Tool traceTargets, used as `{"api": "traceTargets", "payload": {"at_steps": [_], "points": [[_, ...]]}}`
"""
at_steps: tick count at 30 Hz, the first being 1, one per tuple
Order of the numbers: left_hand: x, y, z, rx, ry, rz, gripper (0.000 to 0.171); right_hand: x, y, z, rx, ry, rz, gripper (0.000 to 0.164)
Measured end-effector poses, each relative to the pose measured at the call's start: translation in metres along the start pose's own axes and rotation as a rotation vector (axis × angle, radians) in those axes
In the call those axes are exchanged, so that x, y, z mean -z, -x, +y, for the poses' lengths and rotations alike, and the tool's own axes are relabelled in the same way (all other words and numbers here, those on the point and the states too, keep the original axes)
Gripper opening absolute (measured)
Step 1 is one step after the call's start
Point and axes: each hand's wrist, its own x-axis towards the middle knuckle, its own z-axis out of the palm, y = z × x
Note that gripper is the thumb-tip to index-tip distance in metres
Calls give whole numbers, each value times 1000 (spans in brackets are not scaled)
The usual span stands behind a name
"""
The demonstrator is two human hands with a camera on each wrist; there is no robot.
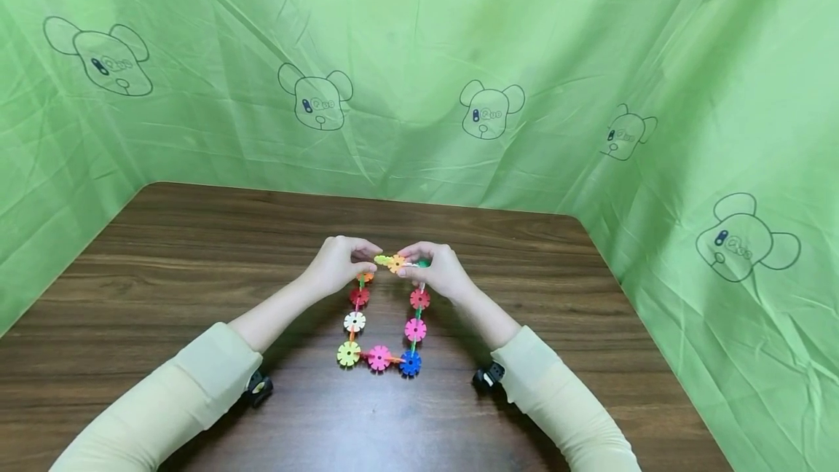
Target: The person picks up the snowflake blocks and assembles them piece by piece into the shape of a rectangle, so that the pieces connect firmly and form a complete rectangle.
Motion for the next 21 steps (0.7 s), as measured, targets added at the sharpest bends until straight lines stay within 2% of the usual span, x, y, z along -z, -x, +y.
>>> {"api": "traceTargets", "payload": {"at_steps": [4,11,16,21], "points": [[4,-1,-12,41,-28,-69,25,1,-1,3,-24,-30,2,30],[7,-1,-27,157,-62,-207,27,1,-1,0,-38,-50,-26,32],[4,-3,-33,215,-22,-231,25,3,1,-4,-44,-93,-54,34],[3,-5,-32,262,83,-229,25,5,7,-18,-36,-83,-79,35]]}}
